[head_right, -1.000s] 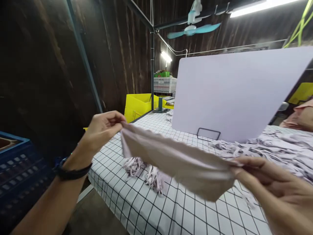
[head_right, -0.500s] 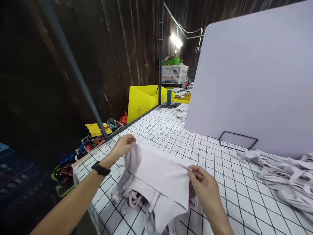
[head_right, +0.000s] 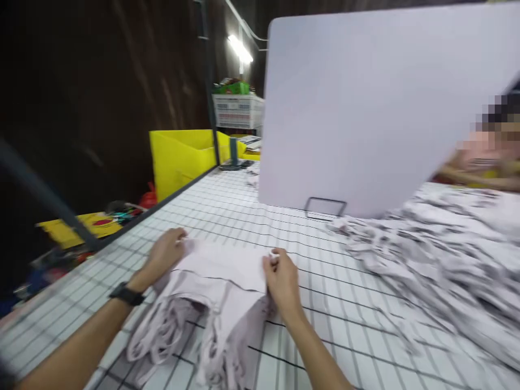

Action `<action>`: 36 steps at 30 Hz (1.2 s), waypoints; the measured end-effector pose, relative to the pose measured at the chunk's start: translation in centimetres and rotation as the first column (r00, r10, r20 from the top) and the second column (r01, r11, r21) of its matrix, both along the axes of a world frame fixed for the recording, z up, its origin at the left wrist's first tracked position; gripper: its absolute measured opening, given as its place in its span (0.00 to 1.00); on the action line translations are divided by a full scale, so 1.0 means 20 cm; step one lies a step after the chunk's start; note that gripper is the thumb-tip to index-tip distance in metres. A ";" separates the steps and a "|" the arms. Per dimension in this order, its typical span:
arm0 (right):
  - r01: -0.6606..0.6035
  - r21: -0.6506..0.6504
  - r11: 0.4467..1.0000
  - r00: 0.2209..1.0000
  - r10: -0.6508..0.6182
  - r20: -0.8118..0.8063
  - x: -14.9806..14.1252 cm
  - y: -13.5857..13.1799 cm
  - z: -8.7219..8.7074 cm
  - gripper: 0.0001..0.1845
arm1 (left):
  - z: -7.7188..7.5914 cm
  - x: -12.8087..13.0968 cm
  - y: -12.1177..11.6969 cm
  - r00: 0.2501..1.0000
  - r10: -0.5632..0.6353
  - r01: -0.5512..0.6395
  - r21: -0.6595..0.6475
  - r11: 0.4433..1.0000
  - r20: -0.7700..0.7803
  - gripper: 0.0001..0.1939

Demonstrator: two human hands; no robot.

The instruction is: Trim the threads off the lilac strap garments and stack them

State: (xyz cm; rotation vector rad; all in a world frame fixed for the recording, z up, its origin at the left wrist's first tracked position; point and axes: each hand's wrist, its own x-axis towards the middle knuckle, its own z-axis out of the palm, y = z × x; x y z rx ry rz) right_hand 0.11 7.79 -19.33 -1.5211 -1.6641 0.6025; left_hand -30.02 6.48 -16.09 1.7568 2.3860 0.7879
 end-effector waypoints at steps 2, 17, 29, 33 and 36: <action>-0.005 0.043 0.999 0.999 0.003 0.036 0.10 -0.03 -0.01 0.18 | 0.03 0.02 -0.04 0.999 -0.028 0.029 0.061 0.998 -0.017 0.14; 0.416 0.167 0.894 0.834 -0.448 0.322 1.21 0.32 0.20 0.16 | 0.10 1.06 -0.27 0.723 -0.691 0.615 0.456 0.643 -0.001 0.12; -0.113 0.096 0.989 0.990 0.105 0.091 1.20 -0.46 0.58 0.19 | 0.15 1.70 -0.16 0.398 -0.606 0.712 0.185 0.678 0.689 0.08; -0.407 -0.096 0.908 0.913 0.409 -0.005 1.01 -0.73 0.45 0.12 | 0.11 1.87 -0.09 0.095 -0.151 0.775 0.022 0.632 0.984 0.19; -0.508 -0.188 0.841 0.860 0.506 -0.062 1.03 -0.76 0.33 0.08 | 0.08 1.95 -0.09 0.105 -0.092 0.818 -0.033 0.575 0.990 0.17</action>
